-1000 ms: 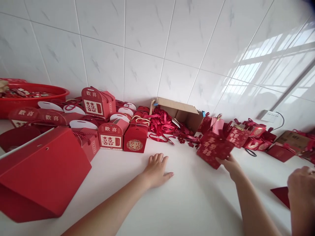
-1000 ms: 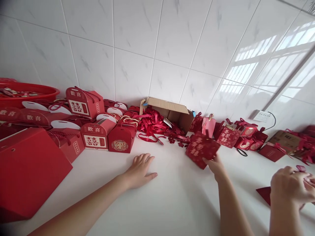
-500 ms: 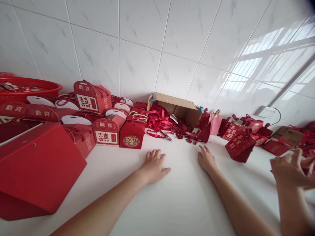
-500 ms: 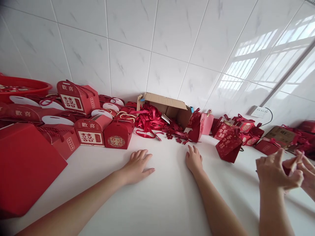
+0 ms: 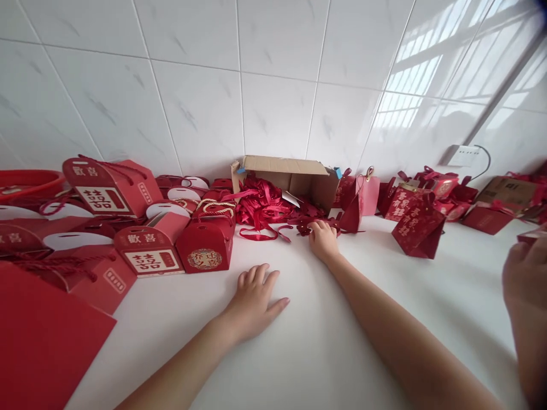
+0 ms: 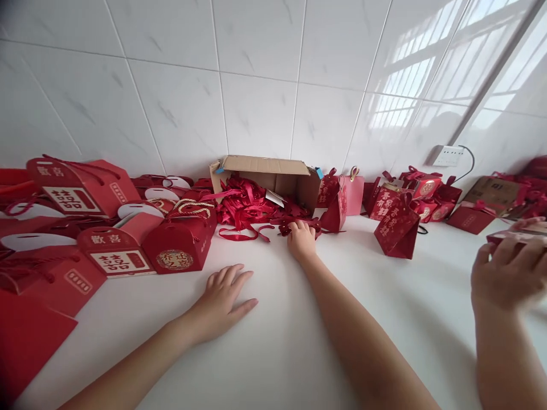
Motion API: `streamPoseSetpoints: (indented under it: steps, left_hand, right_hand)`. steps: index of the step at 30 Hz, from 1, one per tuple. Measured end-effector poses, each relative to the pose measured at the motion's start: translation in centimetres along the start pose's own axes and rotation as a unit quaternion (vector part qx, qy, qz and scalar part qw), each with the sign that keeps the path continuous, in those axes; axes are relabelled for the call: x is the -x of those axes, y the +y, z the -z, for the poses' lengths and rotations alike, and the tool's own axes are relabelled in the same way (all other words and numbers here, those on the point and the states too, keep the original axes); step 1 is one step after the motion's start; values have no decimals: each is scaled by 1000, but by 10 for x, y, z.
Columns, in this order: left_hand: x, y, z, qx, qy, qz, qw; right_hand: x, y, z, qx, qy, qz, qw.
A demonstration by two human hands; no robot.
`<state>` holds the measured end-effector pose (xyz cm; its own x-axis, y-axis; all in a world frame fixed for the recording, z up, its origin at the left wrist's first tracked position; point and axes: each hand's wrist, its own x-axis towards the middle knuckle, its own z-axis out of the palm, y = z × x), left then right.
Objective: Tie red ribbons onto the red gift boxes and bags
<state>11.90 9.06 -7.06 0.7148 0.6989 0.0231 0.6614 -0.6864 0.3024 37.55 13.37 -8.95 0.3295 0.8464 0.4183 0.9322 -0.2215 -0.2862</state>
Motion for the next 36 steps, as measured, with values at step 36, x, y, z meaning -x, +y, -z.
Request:
streamPoseSetpoints:
  steps: [36]
  left_hand:
    - [-1, 11, 11, 356, 123, 60, 924]
  right_hand:
    - [77, -45, 70, -719, -299, -254, 574]
